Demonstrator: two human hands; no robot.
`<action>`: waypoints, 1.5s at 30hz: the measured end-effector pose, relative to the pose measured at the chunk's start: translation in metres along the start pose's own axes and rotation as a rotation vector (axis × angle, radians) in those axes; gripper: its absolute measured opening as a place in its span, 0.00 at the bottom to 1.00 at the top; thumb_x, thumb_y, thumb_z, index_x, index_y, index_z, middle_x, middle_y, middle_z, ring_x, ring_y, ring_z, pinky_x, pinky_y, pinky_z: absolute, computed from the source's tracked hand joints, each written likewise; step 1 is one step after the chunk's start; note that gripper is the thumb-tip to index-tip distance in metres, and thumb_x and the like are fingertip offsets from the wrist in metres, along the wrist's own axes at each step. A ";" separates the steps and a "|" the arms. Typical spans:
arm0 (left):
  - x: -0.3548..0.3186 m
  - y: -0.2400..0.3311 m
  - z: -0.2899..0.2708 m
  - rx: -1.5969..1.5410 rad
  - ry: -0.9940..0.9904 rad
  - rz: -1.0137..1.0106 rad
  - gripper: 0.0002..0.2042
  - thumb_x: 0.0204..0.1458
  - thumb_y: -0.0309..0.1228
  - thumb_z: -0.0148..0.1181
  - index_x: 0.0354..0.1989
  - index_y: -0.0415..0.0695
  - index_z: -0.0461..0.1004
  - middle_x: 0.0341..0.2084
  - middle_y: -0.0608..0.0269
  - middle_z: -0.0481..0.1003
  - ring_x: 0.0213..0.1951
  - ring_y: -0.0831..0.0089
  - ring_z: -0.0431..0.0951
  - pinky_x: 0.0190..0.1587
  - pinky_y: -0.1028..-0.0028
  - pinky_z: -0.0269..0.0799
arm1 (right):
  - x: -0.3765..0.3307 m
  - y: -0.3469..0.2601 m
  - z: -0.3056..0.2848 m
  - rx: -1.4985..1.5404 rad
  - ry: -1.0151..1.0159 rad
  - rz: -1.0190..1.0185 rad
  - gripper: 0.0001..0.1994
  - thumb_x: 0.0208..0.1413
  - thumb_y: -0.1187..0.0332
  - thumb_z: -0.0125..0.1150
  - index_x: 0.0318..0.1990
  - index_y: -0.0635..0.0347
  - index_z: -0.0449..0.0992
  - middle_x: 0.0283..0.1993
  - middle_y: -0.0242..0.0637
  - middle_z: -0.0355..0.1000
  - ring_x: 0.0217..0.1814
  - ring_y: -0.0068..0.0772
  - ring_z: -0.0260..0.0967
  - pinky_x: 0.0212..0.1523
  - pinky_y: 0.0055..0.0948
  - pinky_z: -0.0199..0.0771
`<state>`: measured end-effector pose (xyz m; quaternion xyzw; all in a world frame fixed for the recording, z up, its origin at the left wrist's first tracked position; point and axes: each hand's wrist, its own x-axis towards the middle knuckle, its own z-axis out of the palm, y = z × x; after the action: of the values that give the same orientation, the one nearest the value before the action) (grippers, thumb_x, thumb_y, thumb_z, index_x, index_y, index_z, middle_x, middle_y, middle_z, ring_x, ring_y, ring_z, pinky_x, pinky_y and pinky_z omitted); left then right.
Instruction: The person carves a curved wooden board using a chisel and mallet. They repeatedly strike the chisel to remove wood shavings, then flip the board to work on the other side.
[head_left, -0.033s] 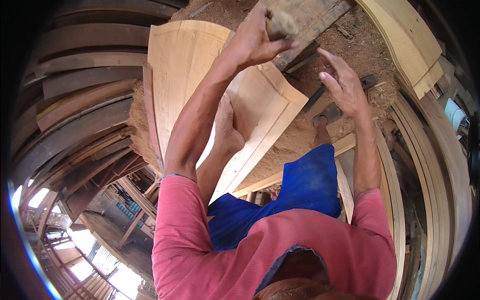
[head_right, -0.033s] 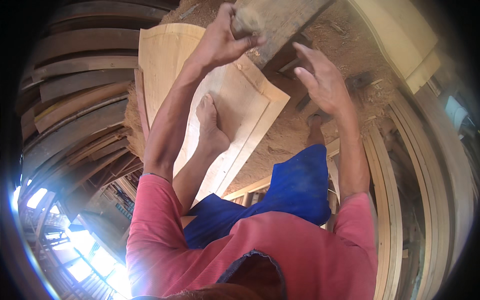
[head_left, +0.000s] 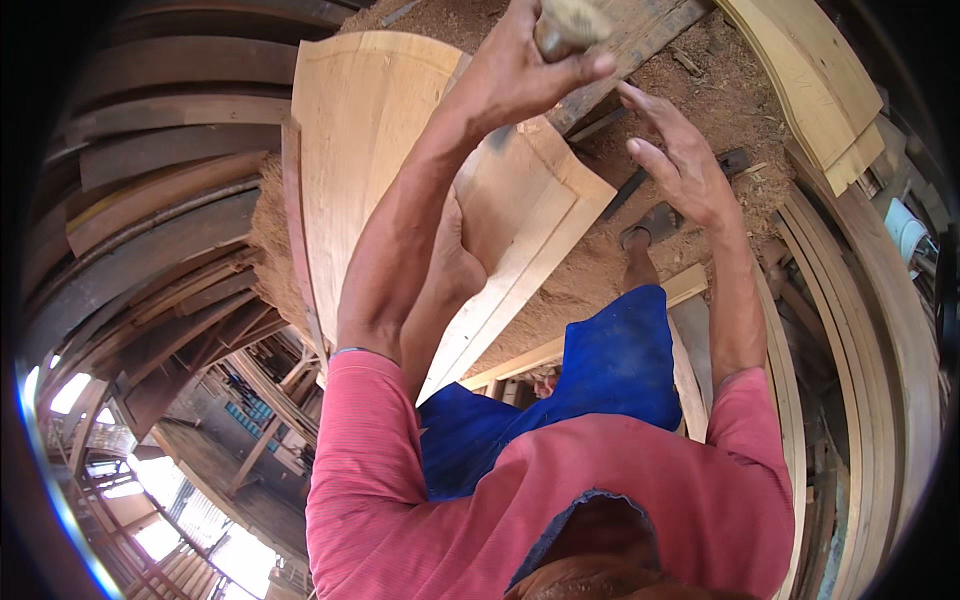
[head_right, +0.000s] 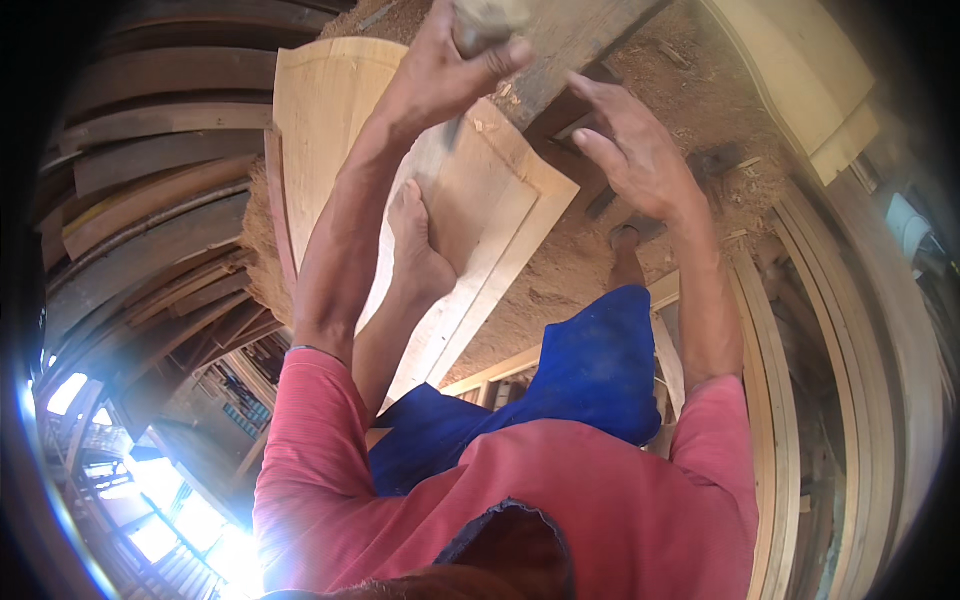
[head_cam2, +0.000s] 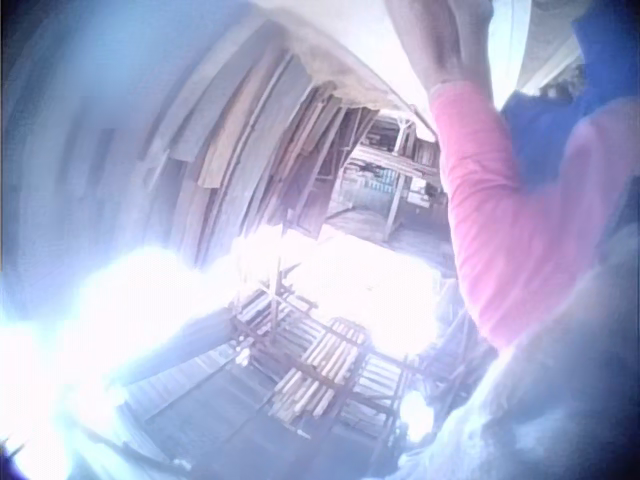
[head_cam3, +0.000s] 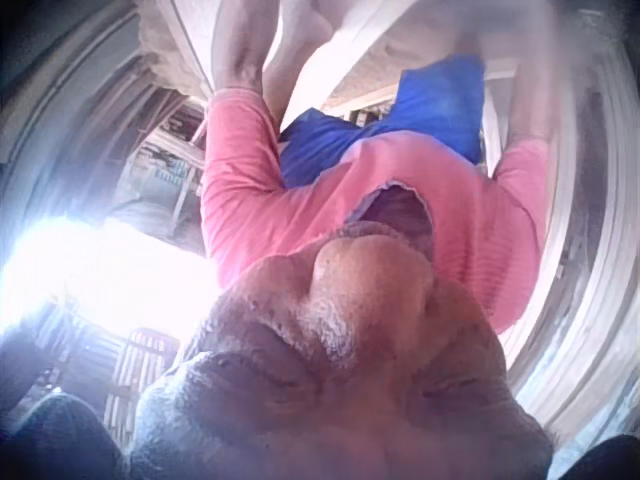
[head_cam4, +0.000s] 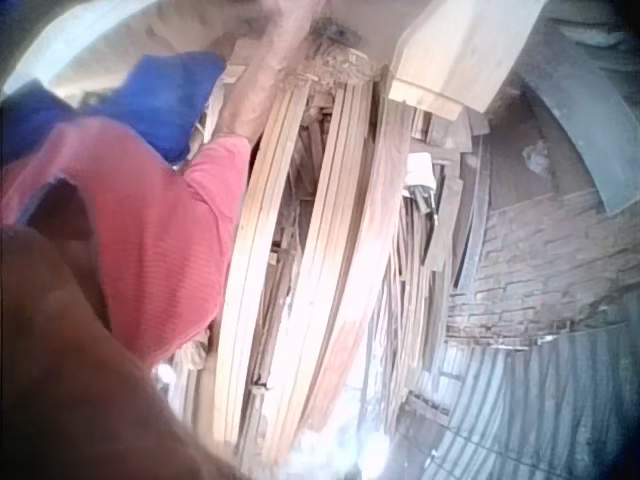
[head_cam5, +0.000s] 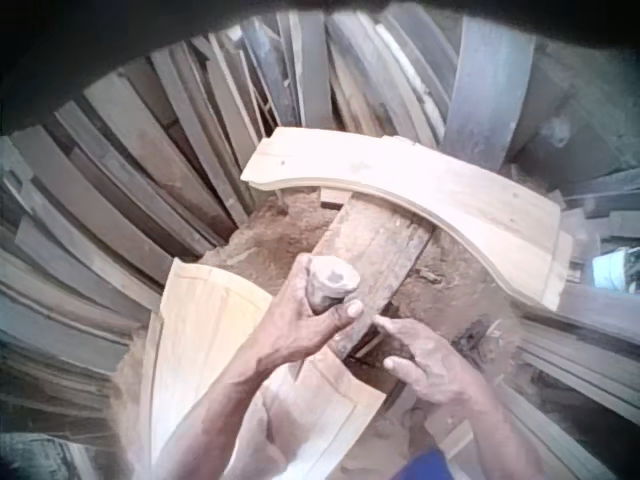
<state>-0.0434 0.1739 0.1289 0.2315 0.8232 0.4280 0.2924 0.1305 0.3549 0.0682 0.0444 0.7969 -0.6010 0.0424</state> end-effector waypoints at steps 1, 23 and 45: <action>-0.005 0.015 0.001 -0.305 -0.045 -0.028 0.27 0.55 0.46 0.71 0.54 0.44 0.68 0.32 0.63 0.77 0.31 0.67 0.79 0.33 0.72 0.75 | 0.006 -0.013 0.000 0.102 -0.134 -0.004 0.29 0.65 0.59 0.58 0.71 0.61 0.66 0.63 0.48 0.72 0.62 0.44 0.73 0.64 0.38 0.71; -0.053 -0.070 0.024 -0.805 0.465 0.111 0.08 0.54 0.22 0.64 0.38 0.46 0.71 0.23 0.72 0.74 0.22 0.81 0.75 0.25 0.76 0.73 | 0.021 0.013 0.100 -0.458 -0.115 -0.312 0.14 0.52 0.65 0.72 0.40 0.61 0.74 0.38 0.43 0.71 0.44 0.52 0.68 0.45 0.50 0.67; -0.046 -0.080 0.011 -0.748 0.454 0.133 0.09 0.55 0.21 0.64 0.39 0.47 0.69 0.23 0.72 0.72 0.22 0.82 0.74 0.24 0.78 0.72 | 0.018 0.014 0.115 -0.490 -0.112 -0.269 0.16 0.54 0.61 0.73 0.41 0.61 0.76 0.33 0.42 0.67 0.40 0.49 0.67 0.43 0.46 0.67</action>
<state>-0.0132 0.1088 0.0692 0.0625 0.6384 0.7544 0.1394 0.1161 0.2490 0.0210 -0.1064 0.9135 -0.3924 0.0158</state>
